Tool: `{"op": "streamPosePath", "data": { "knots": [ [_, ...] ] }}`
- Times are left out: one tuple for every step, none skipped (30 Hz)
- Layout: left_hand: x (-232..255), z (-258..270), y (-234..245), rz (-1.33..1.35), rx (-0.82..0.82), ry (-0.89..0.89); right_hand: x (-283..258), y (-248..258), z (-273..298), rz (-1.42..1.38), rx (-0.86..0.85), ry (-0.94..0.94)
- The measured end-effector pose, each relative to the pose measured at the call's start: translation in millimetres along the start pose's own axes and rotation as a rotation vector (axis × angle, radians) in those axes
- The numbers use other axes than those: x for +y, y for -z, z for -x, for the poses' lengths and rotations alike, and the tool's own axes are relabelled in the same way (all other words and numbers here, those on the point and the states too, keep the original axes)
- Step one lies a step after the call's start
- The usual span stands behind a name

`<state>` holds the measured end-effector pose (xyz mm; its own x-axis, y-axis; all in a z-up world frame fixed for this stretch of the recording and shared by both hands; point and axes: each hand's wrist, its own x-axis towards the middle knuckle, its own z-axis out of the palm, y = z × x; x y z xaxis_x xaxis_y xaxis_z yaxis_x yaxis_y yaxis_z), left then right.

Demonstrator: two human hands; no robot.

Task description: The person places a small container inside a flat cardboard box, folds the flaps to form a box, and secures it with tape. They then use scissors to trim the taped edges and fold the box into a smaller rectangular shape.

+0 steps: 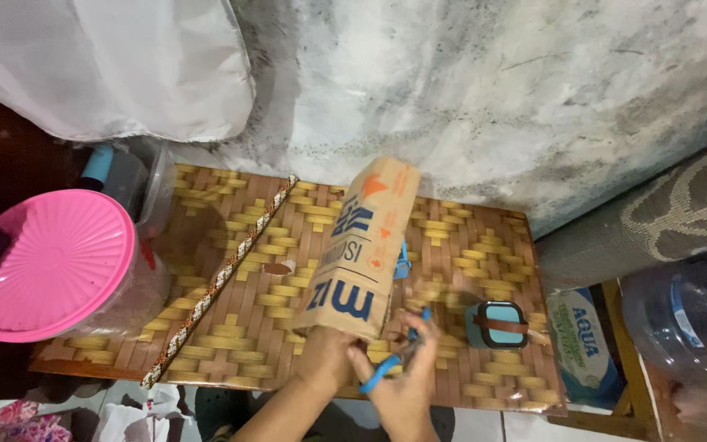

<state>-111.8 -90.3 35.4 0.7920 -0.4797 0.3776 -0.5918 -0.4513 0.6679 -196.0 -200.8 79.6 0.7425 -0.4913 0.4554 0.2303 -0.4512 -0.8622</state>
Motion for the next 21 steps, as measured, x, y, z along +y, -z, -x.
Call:
{"op": "streamPosePath", "data": {
  "knots": [
    [3.6, 2.9, -2.4, 0.064, -0.117, 0.146, 1.9, -5.2, 0.2, -0.090, 0.012, -0.134],
    [6.4, 5.2, -3.5, 0.015, -0.197, 0.166, 5.5, -7.7, 0.4, -0.181, 0.024, -0.267],
    [9.8, 7.7, -3.7, -0.035, -0.277, 0.184, 10.8, -7.9, -0.1, -0.192, 0.046, -0.273],
    [13.6, 9.2, -3.1, -0.085, -0.356, 0.201, 17.2, -7.4, -1.5, -0.203, 0.067, -0.279],
    [16.7, 8.1, -1.4, -0.050, -0.334, 0.184, 23.9, -7.3, -3.4, -0.216, 0.086, -0.281],
    [20.4, 6.4, 1.1, -0.015, -0.311, 0.166, 29.5, -6.0, -4.0, -0.217, 0.090, -0.343],
    [23.9, 4.6, 4.9, 0.017, -0.288, 0.149, 34.1, -5.4, -4.2, -0.221, 0.093, -0.405],
    [27.1, 2.6, 9.2, 0.025, -0.293, 0.159, 37.4, -6.0, -4.2, -0.225, 0.095, -0.467],
    [30.1, 0.8, 13.0, 0.034, -0.299, 0.170, 39.5, -6.6, -3.8, -0.244, 0.091, -0.489],
    [32.6, -0.8, 16.2, 0.044, -0.304, 0.181, 40.3, -7.2, -4.0, -0.263, 0.087, -0.511],
    [34.4, -2.4, 18.6, 0.016, -0.380, 0.258, 39.8, -7.6, -4.6, -0.281, 0.082, -0.531],
    [35.0, -3.8, 20.8, -0.013, -0.455, 0.335, 38.4, -7.0, -6.3, -0.335, 0.069, -0.495],
    [34.7, -4.2, 23.0, -0.043, -0.527, 0.415, 36.1, -6.0, -9.3, -0.389, 0.052, -0.459],
    [33.2, -4.1, 25.3, -0.091, -0.381, 0.260, 32.8, -4.8, -12.2, -0.443, 0.036, -0.422],
    [30.0, -5.2, 27.4, -0.141, -0.231, 0.104, 29.3, -2.7, -15.4, -0.242, 0.042, -0.273],
    [26.5, -5.4, 29.4, -0.191, -0.080, -0.052, 25.1, 1.4, -16.9, -0.042, 0.048, -0.123],
    [23.0, -5.1, 30.9, -0.223, -0.124, -0.046, 21.4, 4.9, -18.0, 0.159, 0.052, 0.028],
    [19.3, -4.7, 32.2, -0.255, -0.169, -0.041, 19.8, 6.0, -20.7, 0.140, 0.021, 0.061],
    [16.6, -4.1, 32.0, -0.285, -0.215, -0.035, 19.4, 7.4, -22.3, 0.123, -0.011, 0.093],
    [14.7, -3.9, 30.8, -0.276, -0.147, -0.094, 20.4, 7.7, -22.8, 0.105, -0.042, 0.124],
    [13.6, -3.2, 29.6, -0.267, -0.083, -0.154, 22.3, 7.0, -21.1, 0.126, -0.017, 0.083]
  ]
}}
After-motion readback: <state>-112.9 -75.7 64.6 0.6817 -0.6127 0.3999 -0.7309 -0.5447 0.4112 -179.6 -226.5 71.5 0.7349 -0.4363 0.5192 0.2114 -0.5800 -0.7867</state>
